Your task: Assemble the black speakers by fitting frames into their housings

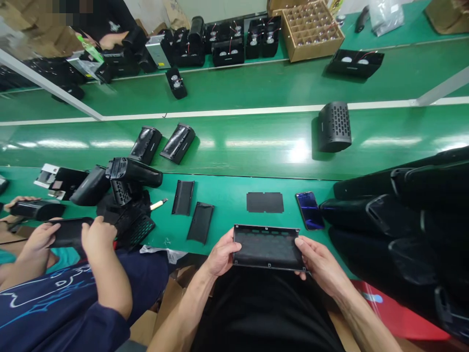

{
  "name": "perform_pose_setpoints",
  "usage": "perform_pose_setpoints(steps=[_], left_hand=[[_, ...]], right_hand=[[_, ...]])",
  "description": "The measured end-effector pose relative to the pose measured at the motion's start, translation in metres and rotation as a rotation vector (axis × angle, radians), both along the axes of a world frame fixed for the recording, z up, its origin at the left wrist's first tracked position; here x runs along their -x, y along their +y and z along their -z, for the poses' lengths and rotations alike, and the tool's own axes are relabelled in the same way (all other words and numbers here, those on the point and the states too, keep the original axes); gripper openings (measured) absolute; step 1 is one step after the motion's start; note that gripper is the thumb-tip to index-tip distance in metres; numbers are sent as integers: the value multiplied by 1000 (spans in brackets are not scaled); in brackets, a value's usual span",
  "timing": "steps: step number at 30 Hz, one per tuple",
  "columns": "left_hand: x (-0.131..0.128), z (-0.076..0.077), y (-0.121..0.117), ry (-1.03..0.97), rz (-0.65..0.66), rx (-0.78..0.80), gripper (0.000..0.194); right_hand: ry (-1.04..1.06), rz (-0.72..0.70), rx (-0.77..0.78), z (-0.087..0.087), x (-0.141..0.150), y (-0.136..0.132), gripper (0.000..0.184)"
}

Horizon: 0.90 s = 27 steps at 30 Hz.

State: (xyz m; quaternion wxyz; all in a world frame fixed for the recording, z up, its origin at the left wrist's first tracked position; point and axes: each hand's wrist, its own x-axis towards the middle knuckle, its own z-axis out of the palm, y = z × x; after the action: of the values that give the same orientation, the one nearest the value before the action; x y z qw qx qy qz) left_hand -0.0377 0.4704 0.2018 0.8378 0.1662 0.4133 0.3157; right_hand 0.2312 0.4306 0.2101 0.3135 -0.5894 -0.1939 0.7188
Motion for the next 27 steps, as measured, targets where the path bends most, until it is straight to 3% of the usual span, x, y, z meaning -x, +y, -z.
perform_pose_setpoints(steps=[19, 27], left_hand=[[-2, 8, -2, 40, -9, 15, 53], [1, 3, -4, 50, 9, -57, 55]], right_hand=[[17, -11, 15, 10, -2, -4, 49], [24, -36, -34, 8, -5, -11, 39]])
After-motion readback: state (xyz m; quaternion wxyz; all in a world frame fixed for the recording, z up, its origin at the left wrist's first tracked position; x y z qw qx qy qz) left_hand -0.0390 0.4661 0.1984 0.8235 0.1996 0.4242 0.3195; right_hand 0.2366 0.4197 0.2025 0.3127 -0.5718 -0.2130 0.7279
